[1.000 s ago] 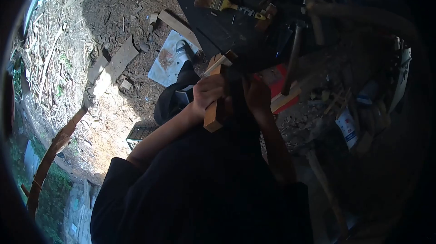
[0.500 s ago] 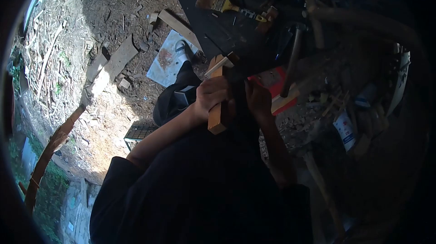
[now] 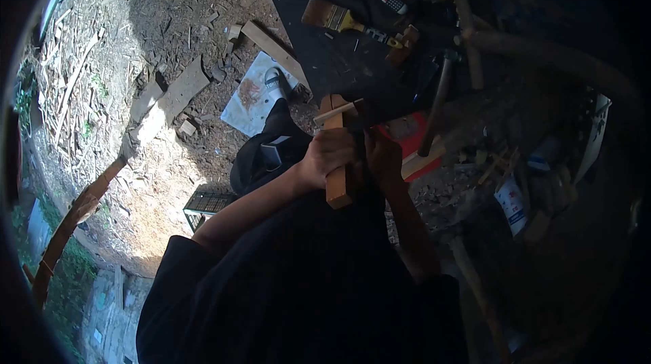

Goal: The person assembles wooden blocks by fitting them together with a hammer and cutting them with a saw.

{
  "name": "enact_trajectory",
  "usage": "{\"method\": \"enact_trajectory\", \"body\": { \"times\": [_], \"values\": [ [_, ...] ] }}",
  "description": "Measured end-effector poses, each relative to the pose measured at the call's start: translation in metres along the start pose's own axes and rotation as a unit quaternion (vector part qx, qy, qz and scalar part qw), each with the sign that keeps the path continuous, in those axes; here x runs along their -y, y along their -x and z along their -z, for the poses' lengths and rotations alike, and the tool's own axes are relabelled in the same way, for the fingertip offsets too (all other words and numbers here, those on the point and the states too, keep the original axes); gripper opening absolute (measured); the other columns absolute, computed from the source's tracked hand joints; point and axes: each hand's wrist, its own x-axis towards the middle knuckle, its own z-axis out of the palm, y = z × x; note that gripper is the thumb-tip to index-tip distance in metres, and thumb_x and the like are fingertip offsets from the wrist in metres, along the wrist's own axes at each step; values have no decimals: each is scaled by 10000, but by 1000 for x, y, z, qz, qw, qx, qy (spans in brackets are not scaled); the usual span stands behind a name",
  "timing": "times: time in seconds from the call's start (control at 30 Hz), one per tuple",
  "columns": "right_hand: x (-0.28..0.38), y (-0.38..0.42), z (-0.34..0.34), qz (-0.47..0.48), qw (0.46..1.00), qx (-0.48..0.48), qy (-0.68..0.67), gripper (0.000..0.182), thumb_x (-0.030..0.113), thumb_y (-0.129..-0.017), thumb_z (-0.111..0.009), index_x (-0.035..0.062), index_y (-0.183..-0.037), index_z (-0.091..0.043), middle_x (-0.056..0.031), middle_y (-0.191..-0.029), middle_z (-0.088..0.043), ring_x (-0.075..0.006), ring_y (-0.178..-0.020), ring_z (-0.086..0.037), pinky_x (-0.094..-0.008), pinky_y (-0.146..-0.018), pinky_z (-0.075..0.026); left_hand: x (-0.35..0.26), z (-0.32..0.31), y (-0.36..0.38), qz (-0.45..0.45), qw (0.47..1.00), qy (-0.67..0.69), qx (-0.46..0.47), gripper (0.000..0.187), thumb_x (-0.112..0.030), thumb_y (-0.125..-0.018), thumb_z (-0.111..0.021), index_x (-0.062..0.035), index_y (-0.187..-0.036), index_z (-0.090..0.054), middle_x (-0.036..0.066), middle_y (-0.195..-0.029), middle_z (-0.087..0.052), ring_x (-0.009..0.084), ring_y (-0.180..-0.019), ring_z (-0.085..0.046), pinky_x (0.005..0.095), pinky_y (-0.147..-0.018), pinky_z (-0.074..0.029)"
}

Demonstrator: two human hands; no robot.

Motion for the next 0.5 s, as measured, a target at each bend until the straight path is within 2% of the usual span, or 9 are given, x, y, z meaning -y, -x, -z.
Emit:
{"method": "enact_trajectory", "body": {
  "times": [0.1, 0.2, 0.3, 0.37, 0.4, 0.47, 0.5],
  "values": [
    [21, -30, 9, -23, 1000, 8, 15, 271, 301, -1082, -597, 75, -1132, -737, -219, -881, -738, -422, -829, -733, -494, -699, -583, -1, 2, -5, 23, 998, -25, -50, 161, 24, -774, -689, -58, -733, -556, 88, -714, -569, 266, -621, -620, 377, -562, -482],
    [7, -10, 1, 10, 999, -18, 27, 296, 308, -1079, -603, 49, -1128, -738, -219, -892, -744, -426, -835, -733, -498, -711, -585, -2, 8, -12, 35, 997, -42, -60, 153, 33, -777, -667, -60, -736, -552, 83, -710, -561, 249, -606, -608, 359, -560, -484],
    [6, 10, 9, -46, 997, -19, -60, 320, 316, -1078, -607, 30, -1115, -745, -234, -917, -747, -424, -849, -738, -505, -724, -586, -2, 14, -16, 50, 996, -48, -51, 138, 34, -795, -650, -56, -746, -557, 87, -718, -571, 245, -603, -609, 352, -564, -490],
    [10, 14, 12, -81, 995, 26, -54, 308, 301, -1091, -581, 32, -1162, -714, -251, -991, -734, -466, -931, -712, -507, -773, -578, -4, 18, -16, 73, 995, -56, -28, 120, 30, -813, -655, -43, -768, -573, 98, -737, -590, 259, -614, -621, 357, -574, -498],
    [14, 14, 16, -98, 993, 47, -52, 305, 294, -1098, -568, 33, -1185, -698, -260, -1028, -727, -487, -972, -699, -507, -797, -574, -4, 19, -19, 86, 994, -57, -18, 102, 26, -820, -665, -33, -787, -589, 108, -764, -615, 271, -638, -639, 357, -591, -508],
    [22, 9, 24, -94, 992, -4, -86, 303, 286, -1095, -575, 26, -1183, -703, -264, -1054, -726, -482, -985, -703, -512, -815, -568, -1, 22, -29, 111, 992, -64, 0, 70, 16, -835, -685, -12, -827, -622, 128, -819, -665, 294, -686, -675, 357, -625, -527],
    [25, 7, 25, -92, 990, -27, -103, 302, 282, -1093, -578, 23, -1182, -705, -265, -1067, -725, -479, -991, -704, -514, -824, -564, 2, 28, -30, 178, 982, -60, 25, 77, -14, -872, -716, 2, -945, -696, 143, -934, -730, 337, -794, -725, 375, -712, -570]
  ]
}}
